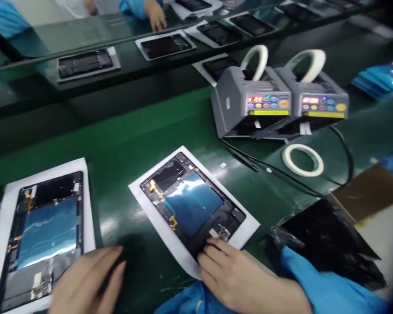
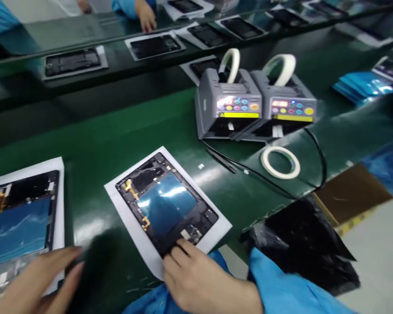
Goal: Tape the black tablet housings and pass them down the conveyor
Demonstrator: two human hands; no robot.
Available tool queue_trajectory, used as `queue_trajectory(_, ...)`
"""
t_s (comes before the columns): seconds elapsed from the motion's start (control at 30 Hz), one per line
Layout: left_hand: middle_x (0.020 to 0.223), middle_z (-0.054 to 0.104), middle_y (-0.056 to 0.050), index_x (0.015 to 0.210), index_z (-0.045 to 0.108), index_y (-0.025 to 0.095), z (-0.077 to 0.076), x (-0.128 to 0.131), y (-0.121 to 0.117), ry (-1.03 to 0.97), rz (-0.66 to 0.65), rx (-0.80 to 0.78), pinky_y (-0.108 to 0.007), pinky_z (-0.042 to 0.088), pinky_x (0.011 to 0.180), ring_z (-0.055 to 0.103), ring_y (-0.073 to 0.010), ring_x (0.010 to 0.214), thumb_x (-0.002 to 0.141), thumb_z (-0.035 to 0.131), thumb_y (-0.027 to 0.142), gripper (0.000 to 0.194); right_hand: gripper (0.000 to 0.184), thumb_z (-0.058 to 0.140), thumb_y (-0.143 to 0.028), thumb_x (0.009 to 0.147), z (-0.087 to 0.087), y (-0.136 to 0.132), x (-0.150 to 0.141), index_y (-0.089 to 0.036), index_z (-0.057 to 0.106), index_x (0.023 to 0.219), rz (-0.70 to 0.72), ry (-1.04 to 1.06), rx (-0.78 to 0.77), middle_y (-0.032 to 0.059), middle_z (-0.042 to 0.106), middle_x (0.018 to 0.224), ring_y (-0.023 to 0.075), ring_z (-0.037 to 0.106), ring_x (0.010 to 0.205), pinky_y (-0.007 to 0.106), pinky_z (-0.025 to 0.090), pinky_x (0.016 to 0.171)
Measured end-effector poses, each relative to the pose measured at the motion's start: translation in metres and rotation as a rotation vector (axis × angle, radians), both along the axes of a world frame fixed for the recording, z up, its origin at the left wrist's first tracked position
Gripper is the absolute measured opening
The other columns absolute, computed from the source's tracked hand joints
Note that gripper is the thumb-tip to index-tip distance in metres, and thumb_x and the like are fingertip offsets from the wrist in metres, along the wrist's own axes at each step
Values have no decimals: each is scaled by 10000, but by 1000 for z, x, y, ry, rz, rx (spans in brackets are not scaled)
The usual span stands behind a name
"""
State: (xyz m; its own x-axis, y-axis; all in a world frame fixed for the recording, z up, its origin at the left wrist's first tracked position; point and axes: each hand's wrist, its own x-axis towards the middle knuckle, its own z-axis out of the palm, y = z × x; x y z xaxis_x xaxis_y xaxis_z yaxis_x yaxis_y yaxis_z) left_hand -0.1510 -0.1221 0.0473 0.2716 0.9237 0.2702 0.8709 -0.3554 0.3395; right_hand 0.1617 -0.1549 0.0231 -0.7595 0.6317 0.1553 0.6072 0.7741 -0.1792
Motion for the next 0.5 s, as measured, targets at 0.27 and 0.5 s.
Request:
queue_trajectory(0.27,1152,639,-109,1170,591,187,-6,91,13,298,-261,-152,-426,544,808,613,-281,990,894,531,333,318,274,464,-364,936,0,101,66,-162,632,1013,-276,94,98,78,662,1019,207,593,872,343,461,751)
queue_trajectory(0.5,1125,615,-105,1145,574,201,-11,97,8,274,-183,-159,-427,526,821,583,-272,993,889,536,285,272,207,462,-272,927,-19,180,65,-169,641,927,-284,-74,63,62,641,942,187,593,815,307,384,642)
